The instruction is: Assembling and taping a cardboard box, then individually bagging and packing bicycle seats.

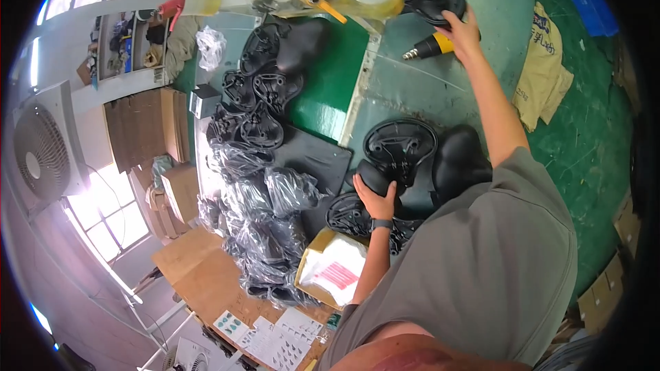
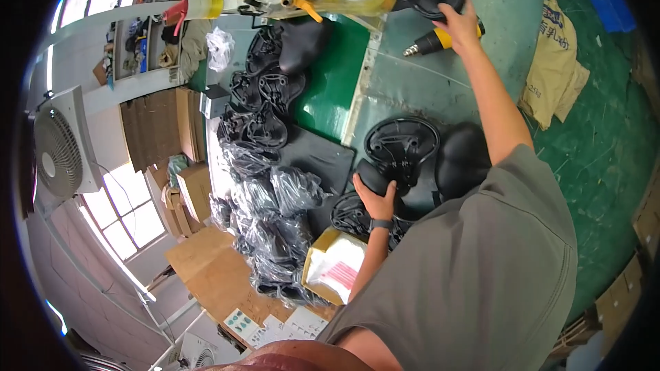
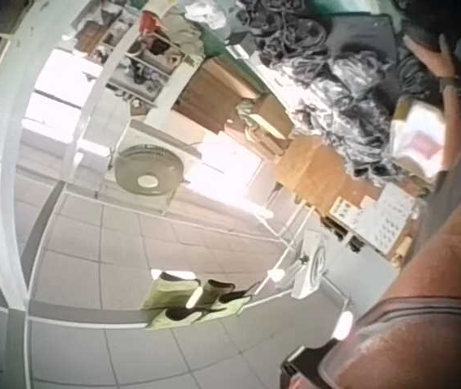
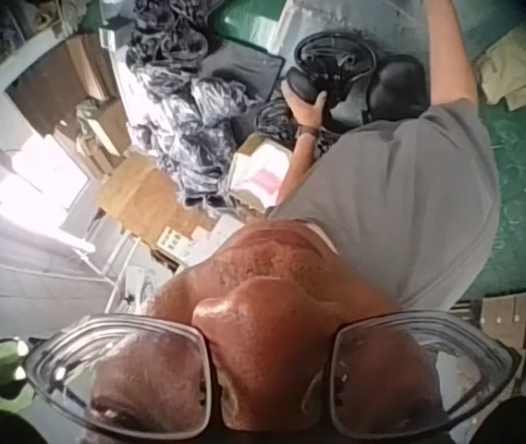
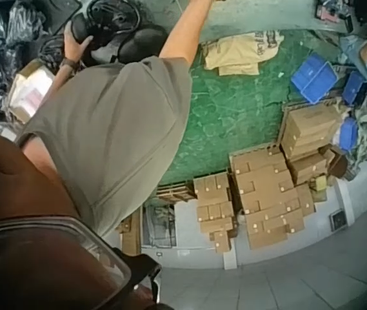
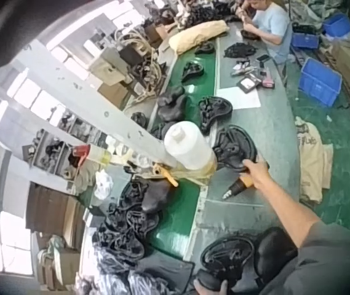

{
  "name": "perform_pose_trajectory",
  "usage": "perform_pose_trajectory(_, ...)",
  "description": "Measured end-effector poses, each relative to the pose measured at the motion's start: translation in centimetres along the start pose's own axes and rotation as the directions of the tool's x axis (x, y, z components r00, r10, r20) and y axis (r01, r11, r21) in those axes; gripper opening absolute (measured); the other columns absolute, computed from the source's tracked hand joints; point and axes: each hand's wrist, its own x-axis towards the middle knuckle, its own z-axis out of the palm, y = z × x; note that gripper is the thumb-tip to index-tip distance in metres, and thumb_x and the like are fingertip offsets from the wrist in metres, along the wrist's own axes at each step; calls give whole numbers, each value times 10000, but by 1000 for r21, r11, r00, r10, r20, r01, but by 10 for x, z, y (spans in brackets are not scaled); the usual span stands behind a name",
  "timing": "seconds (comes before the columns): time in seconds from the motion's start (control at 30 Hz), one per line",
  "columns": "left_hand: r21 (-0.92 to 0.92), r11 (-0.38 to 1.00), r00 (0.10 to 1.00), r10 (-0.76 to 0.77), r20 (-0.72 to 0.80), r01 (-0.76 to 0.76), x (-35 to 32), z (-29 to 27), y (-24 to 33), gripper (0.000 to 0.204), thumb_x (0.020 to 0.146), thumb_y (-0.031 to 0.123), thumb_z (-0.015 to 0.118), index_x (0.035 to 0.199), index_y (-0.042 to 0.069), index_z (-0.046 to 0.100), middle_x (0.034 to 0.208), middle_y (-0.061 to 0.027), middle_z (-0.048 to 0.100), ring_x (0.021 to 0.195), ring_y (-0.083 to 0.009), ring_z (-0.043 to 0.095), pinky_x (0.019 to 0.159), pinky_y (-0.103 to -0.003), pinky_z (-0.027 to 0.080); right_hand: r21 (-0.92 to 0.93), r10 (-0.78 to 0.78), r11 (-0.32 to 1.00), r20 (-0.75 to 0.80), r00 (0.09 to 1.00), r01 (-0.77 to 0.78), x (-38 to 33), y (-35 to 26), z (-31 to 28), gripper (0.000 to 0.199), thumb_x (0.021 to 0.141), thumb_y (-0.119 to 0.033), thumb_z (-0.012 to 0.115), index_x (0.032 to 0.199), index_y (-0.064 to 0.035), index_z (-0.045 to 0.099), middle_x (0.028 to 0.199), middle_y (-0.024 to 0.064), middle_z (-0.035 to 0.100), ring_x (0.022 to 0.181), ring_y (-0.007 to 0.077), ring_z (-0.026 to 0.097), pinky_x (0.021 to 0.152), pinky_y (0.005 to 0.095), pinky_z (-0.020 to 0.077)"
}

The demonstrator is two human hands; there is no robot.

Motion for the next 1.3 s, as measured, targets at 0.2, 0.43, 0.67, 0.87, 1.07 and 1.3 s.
perform_pose_trajectory(0.2, 47, 999, 999, -26, 19, 25, 9, -14, 10, 1162, 708, 285, 940, 1583, -54, 255, 1573, -280, 356, 1469, -443, 344, 1237, -482, 291, -161, 310, 939, 25, 950, -302, -136, -74, -110, 495, 992, -157, 655, 1433, -54, 455, 1171, 148, 672, 835, 229, 730, 685, 347, 647)
perform_pose_trajectory(0.43, 88, 994, 995, -66, 73, 60, 12, -9, 5, 1211, 670, 314, 954, 1580, -55, 245, 1577, -283, 356, 1483, -449, 313, 1237, -504, 286, -718, 677, 513, 1, 736, -471, -228, -55, -139, 568, 971, -324, 688, 1372, 24, 485, 867, 152, 709, 523, 197, 650, 440, 327, 523)
perform_pose_trajectory(0.67, 69, 996, 997, -66, 30, 64, 13, -4, 2, 1172, 668, 306, 935, 1563, -67, 277, 1574, -286, 369, 1488, -447, 323, 1249, -502, 272, -893, 348, -122, 369, 862, 432, -64, -83, -83, 398, 919, -328, 704, 1076, 37, 725, 855, 209, 742, 813, 405, 712, 758, 496, 571)
perform_pose_trajectory(0.87, 35, 994, 994, -108, 1, 108, 19, -2, 8, 1149, 655, 247, 928, 1560, -62, 292, 1562, -286, 378, 1475, -444, 348, 1245, -492, 279, -778, -174, -186, 627, 760, 600, 163, -23, 53, 664, 879, -289, 779, 1431, -14, 534, 1317, 241, 629, 1198, 431, 608, 1016, 489, 517)
perform_pose_trajectory(1.07, 39, 990, 990, -139, 0, 138, 16, 1, 5, 1157, 644, 279, 939, 1559, -40, 308, 1547, -275, 397, 1456, -446, 373, 1221, -491, 315, -691, -231, -450, 702, 674, 566, 306, -20, 162, 948, 844, -255, 817, 1617, -87, 295, 1445, 204, 530, 1375, 388, 491, 1079, 526, 482)
perform_pose_trajectory(1.3, 40, 992, 992, -123, 6, 122, 17, -1, 1, 1180, 627, 290, 944, 1557, -42, 299, 1523, -283, 404, 1434, -455, 386, 1208, -502, 325, -670, -173, -664, 569, 804, 332, 314, -22, 159, 1054, 802, -280, 819, 1662, -148, 224, 1454, 152, 563, 1421, 345, 470, 1207, 577, 309)
